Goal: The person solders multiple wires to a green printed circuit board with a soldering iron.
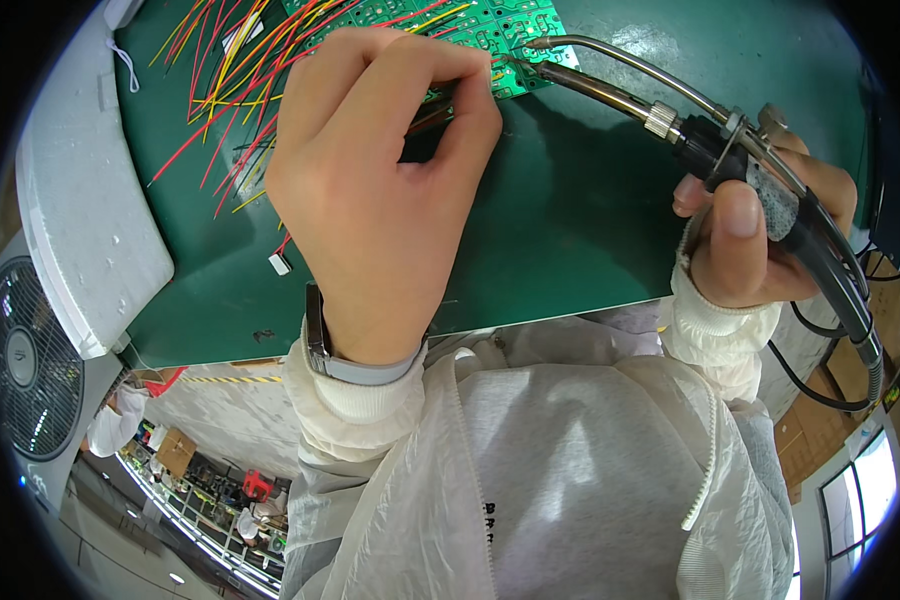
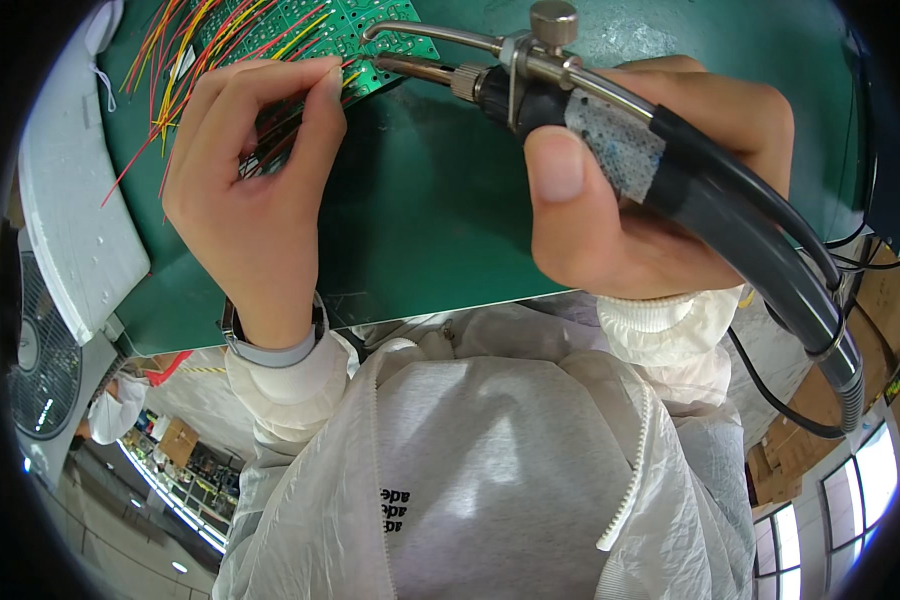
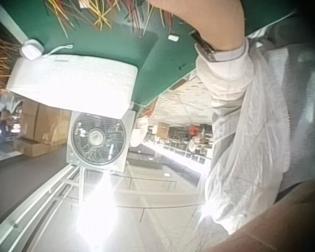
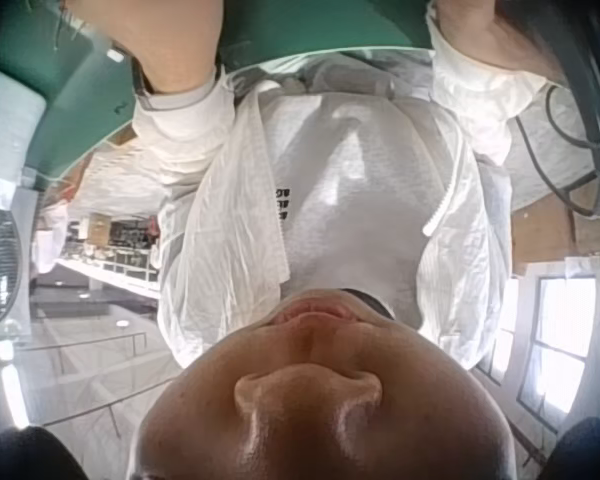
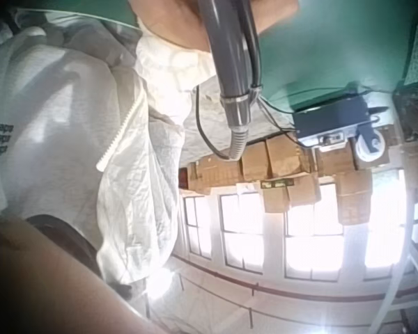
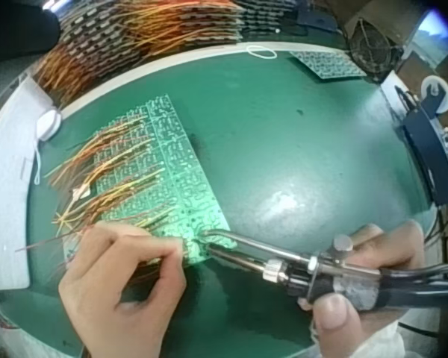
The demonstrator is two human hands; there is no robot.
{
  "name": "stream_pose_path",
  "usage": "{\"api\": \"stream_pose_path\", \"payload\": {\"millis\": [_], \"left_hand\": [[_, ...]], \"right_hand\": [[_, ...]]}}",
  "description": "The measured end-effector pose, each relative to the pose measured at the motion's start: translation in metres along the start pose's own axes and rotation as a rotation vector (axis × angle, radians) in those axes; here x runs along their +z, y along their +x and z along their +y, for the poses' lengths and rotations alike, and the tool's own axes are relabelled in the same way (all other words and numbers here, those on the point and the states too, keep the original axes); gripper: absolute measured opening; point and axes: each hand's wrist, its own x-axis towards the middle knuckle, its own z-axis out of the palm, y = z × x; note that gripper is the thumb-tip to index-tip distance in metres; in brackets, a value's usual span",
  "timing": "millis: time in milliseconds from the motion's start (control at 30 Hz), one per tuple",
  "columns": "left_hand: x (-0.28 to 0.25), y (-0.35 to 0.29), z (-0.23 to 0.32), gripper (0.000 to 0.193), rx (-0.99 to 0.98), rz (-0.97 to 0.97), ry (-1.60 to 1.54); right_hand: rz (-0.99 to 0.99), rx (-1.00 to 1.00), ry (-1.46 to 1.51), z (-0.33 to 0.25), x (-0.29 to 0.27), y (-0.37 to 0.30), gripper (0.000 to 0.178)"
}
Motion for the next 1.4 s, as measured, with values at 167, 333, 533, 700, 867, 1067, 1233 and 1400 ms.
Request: {"api": "stream_pose_path", "payload": {"millis": [167, 333, 533, 700, 867, 1067, 1233, 1400], "left_hand": [[-0.001, 0.001, 0.002, 0.01, -0.008, -0.016, 0.014], [-0.001, 0.003, 0.002, 0.011, -0.011, -0.02, -0.005], [-0.002, 0.004, 0.001, 0.011, -0.001, -0.028, -0.033], [-0.002, 0.005, 0.001, 0.011, -0.001, -0.04, -0.045], [-0.003, 0.006, 0.004, 0.011, -0.028, -0.044, -0.045], [-0.001, 0.009, 0.007, 0.011, -0.024, -0.044, -0.031], [0.0, 0.008, 0.006, 0.01, -0.053, -0.028, -0.045], [0.0, 0.01, 0.01, 0.01, -0.053, -0.011, -0.079]], "right_hand": [[-0.055, 0.059, -0.036, -0.004, -0.004, 0.001, 0.026], [-0.043, 0.032, -0.006, 0.0, -0.005, 0.003, 0.026], [-0.038, 0.016, 0.006, 0.0, -0.004, 0.005, 0.026], [-0.023, 0.04, -0.001, -0.001, -0.004, 0.005, 0.027], [-0.06, -0.01, 0.007, -0.002, -0.005, 0.007, 0.027], [-0.095, 0.025, 0.015, -0.005, -0.009, 0.011, 0.029], [-0.058, 0.03, 0.007, -0.006, -0.006, 0.012, 0.03], [-0.039, 0.035, 0.005, -0.006, -0.004, 0.013, 0.031]]}}
